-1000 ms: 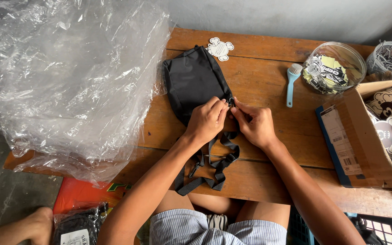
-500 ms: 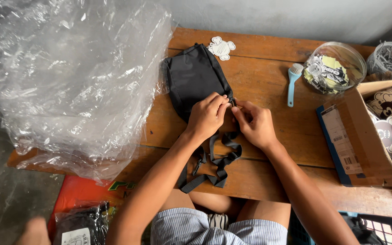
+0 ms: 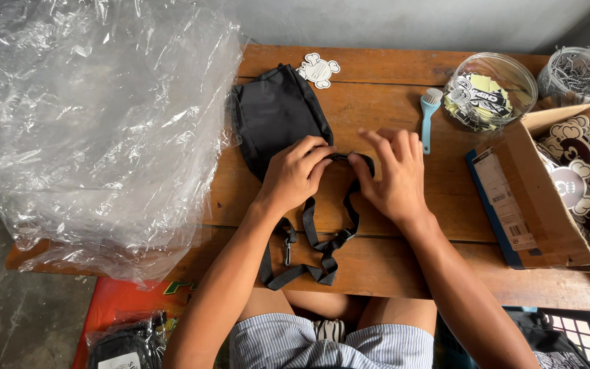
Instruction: The person attaches a metal chain to a bear-shaped tag and then fastens the tag to a black bag. They manipulate the chain and tag with their hands, securing the tag to the bag's zipper pull.
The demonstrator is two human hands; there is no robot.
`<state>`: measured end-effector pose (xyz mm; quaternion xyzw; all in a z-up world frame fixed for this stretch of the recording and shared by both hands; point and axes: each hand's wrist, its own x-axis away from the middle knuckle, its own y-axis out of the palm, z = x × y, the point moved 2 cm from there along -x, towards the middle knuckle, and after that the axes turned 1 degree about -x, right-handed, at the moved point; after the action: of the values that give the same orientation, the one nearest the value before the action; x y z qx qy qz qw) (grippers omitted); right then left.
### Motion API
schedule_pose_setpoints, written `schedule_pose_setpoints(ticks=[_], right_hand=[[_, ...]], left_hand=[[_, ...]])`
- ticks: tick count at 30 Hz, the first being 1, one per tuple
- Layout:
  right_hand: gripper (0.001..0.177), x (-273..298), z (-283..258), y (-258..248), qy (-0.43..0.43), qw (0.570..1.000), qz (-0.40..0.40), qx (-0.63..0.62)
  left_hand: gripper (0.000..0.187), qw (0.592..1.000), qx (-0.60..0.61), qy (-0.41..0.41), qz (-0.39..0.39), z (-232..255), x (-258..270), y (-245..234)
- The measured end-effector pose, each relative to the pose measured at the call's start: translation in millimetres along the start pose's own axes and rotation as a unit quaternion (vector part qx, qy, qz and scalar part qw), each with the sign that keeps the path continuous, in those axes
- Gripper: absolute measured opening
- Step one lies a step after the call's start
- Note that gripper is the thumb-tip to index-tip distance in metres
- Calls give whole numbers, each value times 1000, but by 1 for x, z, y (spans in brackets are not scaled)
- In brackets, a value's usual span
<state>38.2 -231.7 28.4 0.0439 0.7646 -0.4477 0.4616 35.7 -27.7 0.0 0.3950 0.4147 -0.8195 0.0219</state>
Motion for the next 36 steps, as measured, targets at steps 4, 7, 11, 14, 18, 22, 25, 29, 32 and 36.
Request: schedule_pose_setpoints(ticks=[4,7,11,14,18,22,25,29,32,36], right_hand=[[13,0,-77,-29,-23,992,-69,-105],[14,20,-125,-31,-69,966,-180,-173],[30,49,-132,-18,-130,957,-241,-97],[29,50,-123,-16,-144,949,-278,-43],[22,37,-114,-41,-116,951,-270,-102],[15,35,-91,-79,44,930,-242,-273],[20,58,-55,-90,241,895,-86,-365],[31,56,-5,-98,329,851,95,-399],[21,39,18,-91,341,867,76,-354],[18,5,32,-62,246,932,23,-266]], left_hand=[[21,998,33,-51,0,-6,2,-1],[23,1000,7,-28,11,-10,2,0],[30,999,14,24,-17,-2,-2,-12],[22,999,3,41,-1,5,-6,-22],[54,997,36,-54,-47,2,-3,-32],[71,962,75,-191,-181,-1,-7,-52],[62,914,156,-272,-258,4,-8,-64],[49,956,89,-245,-134,-11,-2,-44],[37,994,23,-102,29,-19,-3,-36],[93,977,-88,-130,-144,-27,6,-17]])
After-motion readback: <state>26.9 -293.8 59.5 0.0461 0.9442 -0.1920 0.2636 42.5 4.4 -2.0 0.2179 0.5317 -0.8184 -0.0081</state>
